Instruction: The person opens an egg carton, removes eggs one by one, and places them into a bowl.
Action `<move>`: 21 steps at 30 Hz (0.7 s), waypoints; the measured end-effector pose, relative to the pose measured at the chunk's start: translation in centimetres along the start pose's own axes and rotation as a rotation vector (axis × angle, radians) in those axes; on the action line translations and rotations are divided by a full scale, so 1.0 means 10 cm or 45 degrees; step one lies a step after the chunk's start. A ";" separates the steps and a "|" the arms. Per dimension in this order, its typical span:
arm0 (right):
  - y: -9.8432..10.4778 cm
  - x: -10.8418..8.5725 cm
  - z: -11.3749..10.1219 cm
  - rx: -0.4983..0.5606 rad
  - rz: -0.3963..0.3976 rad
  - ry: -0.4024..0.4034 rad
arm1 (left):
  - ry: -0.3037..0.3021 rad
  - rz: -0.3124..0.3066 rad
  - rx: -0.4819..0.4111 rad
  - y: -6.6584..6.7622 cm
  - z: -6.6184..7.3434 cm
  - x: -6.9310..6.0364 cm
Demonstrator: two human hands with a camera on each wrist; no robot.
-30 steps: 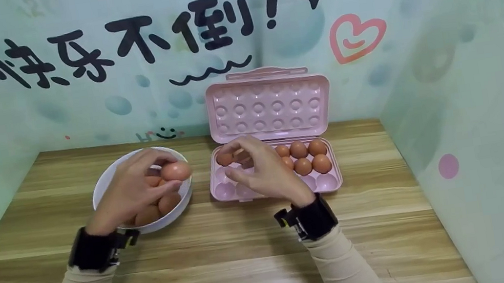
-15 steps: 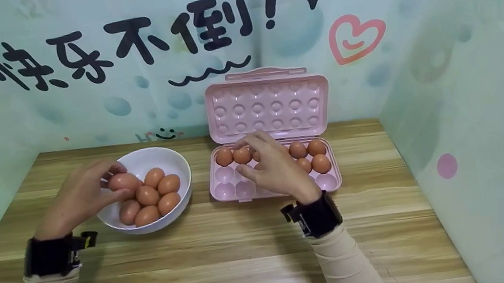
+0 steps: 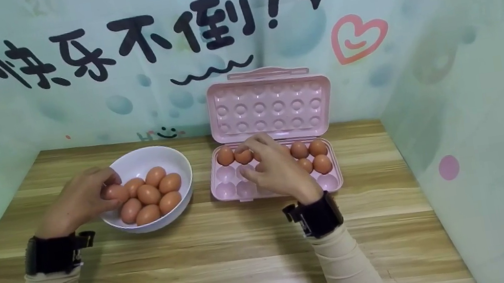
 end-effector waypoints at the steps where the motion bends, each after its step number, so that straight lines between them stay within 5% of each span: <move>1: 0.00 0.00 0.00 0.004 -0.003 0.003 | 0.010 -0.007 0.004 -0.01 0.00 0.00; 13: 0.00 -0.01 0.00 -0.006 -0.026 0.023 | -0.078 -0.001 0.109 -0.06 0.03 0.03; 21: 0.03 0.00 0.04 0.030 0.003 0.016 | -0.027 -0.011 0.059 -0.04 0.08 0.02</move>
Point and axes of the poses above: each hand's wrist, its own x-axis towards the middle knuckle, its own y-axis out of the back of the hand, z = x × y, the point moved 4 cm from there along x, towards the middle knuckle, and after that the axes turned 6 degrees about -z, right-handed, at the moved point
